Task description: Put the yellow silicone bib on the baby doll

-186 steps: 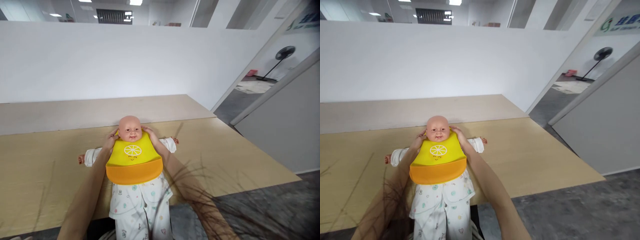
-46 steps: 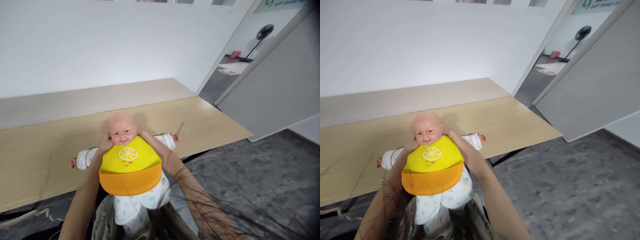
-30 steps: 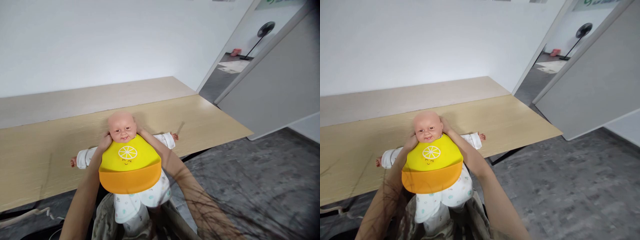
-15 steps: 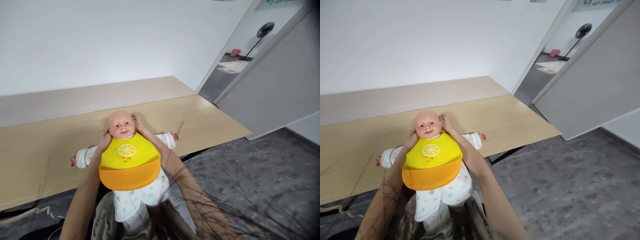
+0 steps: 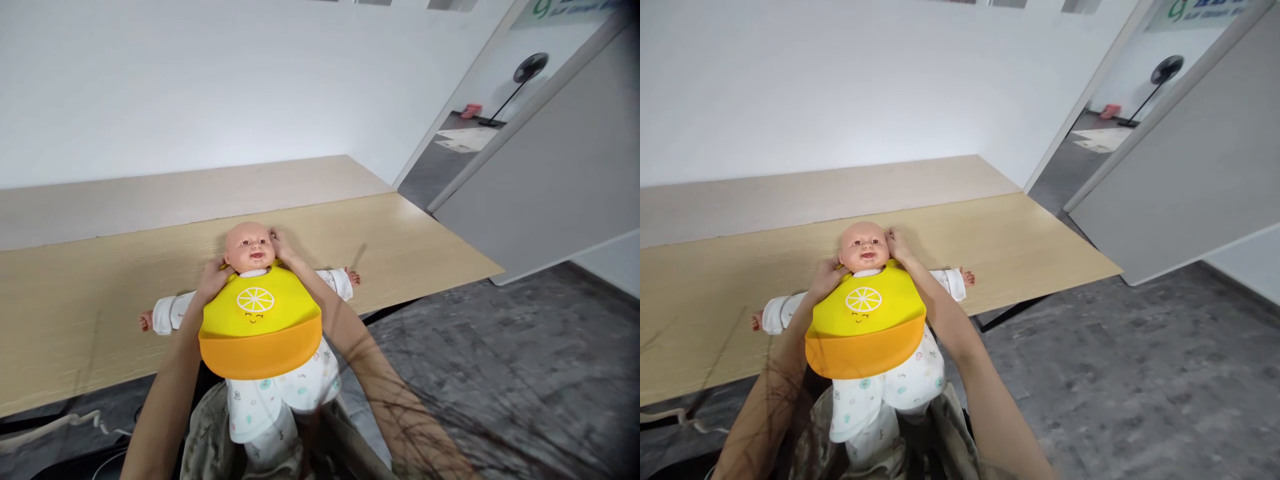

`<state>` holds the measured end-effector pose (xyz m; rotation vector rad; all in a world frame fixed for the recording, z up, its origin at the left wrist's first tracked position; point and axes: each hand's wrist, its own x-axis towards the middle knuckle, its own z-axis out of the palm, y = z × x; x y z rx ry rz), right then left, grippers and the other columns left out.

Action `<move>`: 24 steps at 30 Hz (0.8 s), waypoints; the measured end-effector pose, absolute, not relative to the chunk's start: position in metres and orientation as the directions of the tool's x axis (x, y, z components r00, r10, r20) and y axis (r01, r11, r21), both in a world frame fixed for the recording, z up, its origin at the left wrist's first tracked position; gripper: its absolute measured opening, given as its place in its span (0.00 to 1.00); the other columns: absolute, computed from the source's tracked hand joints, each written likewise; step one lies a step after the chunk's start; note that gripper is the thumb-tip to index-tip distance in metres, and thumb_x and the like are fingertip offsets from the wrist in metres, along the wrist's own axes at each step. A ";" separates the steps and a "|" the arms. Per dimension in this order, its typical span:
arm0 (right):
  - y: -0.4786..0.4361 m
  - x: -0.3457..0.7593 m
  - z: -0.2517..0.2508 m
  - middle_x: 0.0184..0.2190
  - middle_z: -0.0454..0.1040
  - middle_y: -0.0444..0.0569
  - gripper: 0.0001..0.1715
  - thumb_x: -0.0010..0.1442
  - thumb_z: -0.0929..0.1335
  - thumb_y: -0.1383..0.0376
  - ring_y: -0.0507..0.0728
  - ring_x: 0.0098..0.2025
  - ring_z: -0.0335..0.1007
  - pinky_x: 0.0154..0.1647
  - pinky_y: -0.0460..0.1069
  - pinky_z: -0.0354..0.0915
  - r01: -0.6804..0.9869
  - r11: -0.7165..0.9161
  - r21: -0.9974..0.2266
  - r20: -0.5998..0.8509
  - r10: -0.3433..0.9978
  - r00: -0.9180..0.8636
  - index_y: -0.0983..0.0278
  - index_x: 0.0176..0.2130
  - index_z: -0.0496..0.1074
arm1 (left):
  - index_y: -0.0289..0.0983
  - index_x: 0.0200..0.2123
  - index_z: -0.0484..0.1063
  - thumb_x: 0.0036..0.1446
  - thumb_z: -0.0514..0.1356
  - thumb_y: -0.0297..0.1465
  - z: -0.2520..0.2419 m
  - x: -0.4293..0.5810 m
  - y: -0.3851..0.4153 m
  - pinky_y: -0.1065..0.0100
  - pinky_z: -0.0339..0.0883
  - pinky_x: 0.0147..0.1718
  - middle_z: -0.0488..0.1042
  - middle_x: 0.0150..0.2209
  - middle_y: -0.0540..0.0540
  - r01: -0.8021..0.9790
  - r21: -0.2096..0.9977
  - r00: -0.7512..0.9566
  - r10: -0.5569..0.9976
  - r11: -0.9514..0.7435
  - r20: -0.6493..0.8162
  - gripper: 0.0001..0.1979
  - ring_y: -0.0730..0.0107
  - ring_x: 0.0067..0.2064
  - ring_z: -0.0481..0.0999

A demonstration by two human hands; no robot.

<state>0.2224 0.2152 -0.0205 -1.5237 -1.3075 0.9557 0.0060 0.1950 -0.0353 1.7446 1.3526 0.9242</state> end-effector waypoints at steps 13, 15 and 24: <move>0.221 0.225 -0.029 0.56 0.76 0.59 0.18 0.71 0.59 0.66 0.54 0.58 0.69 0.60 0.48 0.63 0.322 -0.019 -0.946 0.025 0.991 0.132 0.73 0.50 0.73 | 0.38 0.25 0.76 0.48 0.57 0.43 -0.033 0.006 0.196 0.58 0.70 0.38 0.82 0.31 0.39 0.614 0.756 0.230 0.968 -0.227 0.103 0.15 0.48 0.38 0.78; 0.222 0.226 -0.031 0.56 0.76 0.57 0.18 0.71 0.59 0.65 0.54 0.58 0.68 0.60 0.48 0.63 0.328 -0.004 -0.945 0.037 0.992 0.120 0.72 0.50 0.73 | 0.38 0.24 0.75 0.47 0.57 0.44 -0.033 0.006 0.196 0.58 0.69 0.38 0.81 0.31 0.39 0.629 0.745 0.230 0.969 -0.221 0.093 0.16 0.48 0.38 0.78; 0.209 0.226 -0.019 0.50 0.79 0.52 0.16 0.70 0.62 0.62 0.57 0.54 0.69 0.56 0.52 0.65 0.368 0.009 -0.930 0.050 0.994 0.102 0.67 0.46 0.74 | 0.34 0.33 0.77 0.49 0.55 0.47 -0.031 0.004 0.195 0.60 0.70 0.39 0.83 0.39 0.36 0.700 0.688 0.223 0.974 -0.193 0.046 0.22 0.49 0.41 0.80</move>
